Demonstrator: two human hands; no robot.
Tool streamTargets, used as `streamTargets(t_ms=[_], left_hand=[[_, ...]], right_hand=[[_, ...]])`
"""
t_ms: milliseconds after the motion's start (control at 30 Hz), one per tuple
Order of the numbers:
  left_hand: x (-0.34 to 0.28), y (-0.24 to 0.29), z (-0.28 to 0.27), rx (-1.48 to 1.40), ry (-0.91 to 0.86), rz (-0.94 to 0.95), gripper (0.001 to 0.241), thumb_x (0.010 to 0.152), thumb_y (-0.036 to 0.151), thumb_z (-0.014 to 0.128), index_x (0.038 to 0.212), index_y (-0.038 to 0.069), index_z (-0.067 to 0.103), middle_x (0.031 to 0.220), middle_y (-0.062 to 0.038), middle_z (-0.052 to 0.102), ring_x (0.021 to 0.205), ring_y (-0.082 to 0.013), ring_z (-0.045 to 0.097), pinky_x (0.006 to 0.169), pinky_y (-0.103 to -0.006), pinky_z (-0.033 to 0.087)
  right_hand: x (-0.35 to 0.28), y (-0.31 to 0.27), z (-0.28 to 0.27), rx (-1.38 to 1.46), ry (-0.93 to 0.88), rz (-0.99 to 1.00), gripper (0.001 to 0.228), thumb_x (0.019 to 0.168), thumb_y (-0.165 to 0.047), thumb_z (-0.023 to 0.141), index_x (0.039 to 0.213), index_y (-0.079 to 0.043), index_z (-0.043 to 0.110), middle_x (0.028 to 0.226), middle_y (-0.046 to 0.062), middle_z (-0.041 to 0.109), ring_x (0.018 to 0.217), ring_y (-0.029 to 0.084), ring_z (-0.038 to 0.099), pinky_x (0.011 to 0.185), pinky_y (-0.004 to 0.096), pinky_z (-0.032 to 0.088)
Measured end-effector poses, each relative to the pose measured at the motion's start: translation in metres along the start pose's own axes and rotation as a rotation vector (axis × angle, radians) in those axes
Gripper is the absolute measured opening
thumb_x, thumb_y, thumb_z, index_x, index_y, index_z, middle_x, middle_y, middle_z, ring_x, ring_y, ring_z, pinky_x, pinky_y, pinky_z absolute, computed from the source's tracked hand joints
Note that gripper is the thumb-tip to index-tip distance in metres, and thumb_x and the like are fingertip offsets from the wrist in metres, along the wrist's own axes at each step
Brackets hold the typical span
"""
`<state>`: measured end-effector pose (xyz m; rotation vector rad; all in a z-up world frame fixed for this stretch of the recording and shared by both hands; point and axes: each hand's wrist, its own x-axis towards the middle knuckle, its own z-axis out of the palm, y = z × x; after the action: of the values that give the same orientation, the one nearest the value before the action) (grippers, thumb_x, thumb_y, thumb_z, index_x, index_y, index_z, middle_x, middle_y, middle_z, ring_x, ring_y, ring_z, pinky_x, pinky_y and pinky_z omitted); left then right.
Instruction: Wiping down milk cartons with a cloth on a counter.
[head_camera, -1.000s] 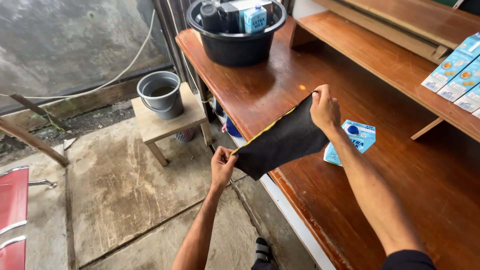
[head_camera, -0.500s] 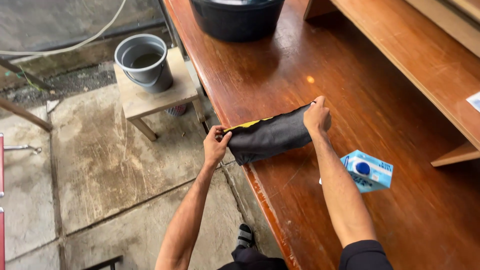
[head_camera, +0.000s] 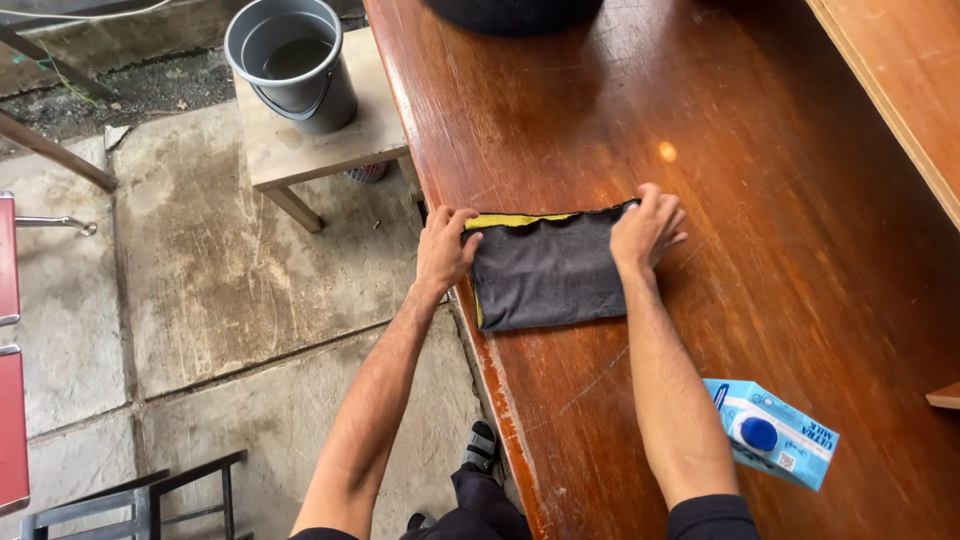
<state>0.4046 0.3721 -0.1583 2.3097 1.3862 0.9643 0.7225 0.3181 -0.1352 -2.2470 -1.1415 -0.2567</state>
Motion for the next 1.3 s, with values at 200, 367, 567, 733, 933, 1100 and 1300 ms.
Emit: streamTargets(t_ms=[200, 367, 567, 733, 933, 1100, 1300], left_hand=[[0.005, -0.008, 0.019, 0.18, -0.117, 0.089, 0.023, 0.088, 0.034, 0.073, 0.108, 0.024, 0.068, 0.102, -0.001, 0.055, 0.103, -0.0255, 0.056, 0.086, -0.0411, 0.049], [0.011, -0.013, 0.017, 0.069, -0.18, 0.02, 0.023, 0.085, 0.033, 0.076, 0.097, 0.021, 0.061, 0.102, -0.003, 0.055, 0.109, -0.03, 0.057, 0.087, -0.0443, 0.049], [0.023, -0.019, 0.001, -0.054, -0.246, 0.105, 0.019, 0.091, 0.033, 0.07, 0.095, 0.021, 0.056, 0.087, -0.005, 0.064, 0.096, -0.0317, 0.064, 0.082, -0.0464, 0.052], [0.036, -0.014, -0.012, -0.284, -0.282, 0.111, 0.017, 0.097, 0.024, 0.064, 0.104, 0.016, 0.051, 0.092, -0.016, 0.062, 0.093, -0.042, 0.065, 0.077, -0.0523, 0.052], [0.051, -0.04, 0.018, -0.202, -0.315, 0.153, 0.017, 0.096, 0.018, 0.065, 0.108, 0.018, 0.052, 0.096, -0.01, 0.062, 0.092, -0.0371, 0.069, 0.078, -0.0482, 0.056], [0.06, -0.055, 0.031, -0.136, -0.363, 0.152, 0.02, 0.095, 0.026, 0.068, 0.111, 0.019, 0.058, 0.097, -0.009, 0.06, 0.088, -0.0378, 0.07, 0.077, -0.0481, 0.059], [0.084, -0.062, 0.028, -0.108, -0.423, 0.295, 0.014, 0.099, 0.025, 0.063, 0.109, 0.015, 0.063, 0.096, -0.011, 0.057, 0.087, -0.039, 0.069, 0.076, -0.047, 0.059]], right_hand=[[-0.029, 0.005, 0.016, -0.004, -0.067, -0.119, 0.024, 0.097, -0.009, 0.06, 0.118, -0.022, 0.062, 0.111, 0.005, 0.045, 0.111, 0.035, 0.047, 0.088, 0.054, 0.044], [-0.02, 0.025, 0.031, 0.097, 0.078, -0.053, 0.016, 0.091, -0.015, 0.066, 0.104, -0.023, 0.065, 0.105, 0.003, 0.049, 0.102, 0.032, 0.054, 0.087, 0.047, 0.046], [-0.006, 0.033, 0.025, 0.208, 0.171, -0.088, 0.01, 0.087, -0.01, 0.068, 0.093, -0.015, 0.062, 0.112, 0.006, 0.053, 0.104, 0.035, 0.058, 0.089, 0.047, 0.047], [-0.001, 0.033, 0.023, 0.113, 0.213, -0.036, 0.005, 0.087, -0.019, 0.063, 0.09, -0.019, 0.06, 0.099, -0.001, 0.06, 0.105, 0.027, 0.059, 0.085, 0.048, 0.043], [0.006, 0.037, 0.024, 0.038, 0.185, -0.043, 0.011, 0.085, -0.022, 0.066, 0.089, -0.019, 0.056, 0.113, -0.003, 0.062, 0.115, 0.025, 0.054, 0.086, 0.049, 0.038], [0.01, 0.053, 0.026, -0.049, -0.044, -0.124, 0.014, 0.095, -0.025, 0.071, 0.103, -0.022, 0.06, 0.104, -0.001, 0.062, 0.11, 0.027, 0.057, 0.091, 0.052, 0.04], [0.023, 0.07, 0.031, -0.176, -0.132, -0.109, 0.009, 0.104, -0.031, 0.068, 0.108, -0.024, 0.065, 0.099, -0.003, 0.061, 0.107, 0.024, 0.058, 0.088, 0.049, 0.044]])
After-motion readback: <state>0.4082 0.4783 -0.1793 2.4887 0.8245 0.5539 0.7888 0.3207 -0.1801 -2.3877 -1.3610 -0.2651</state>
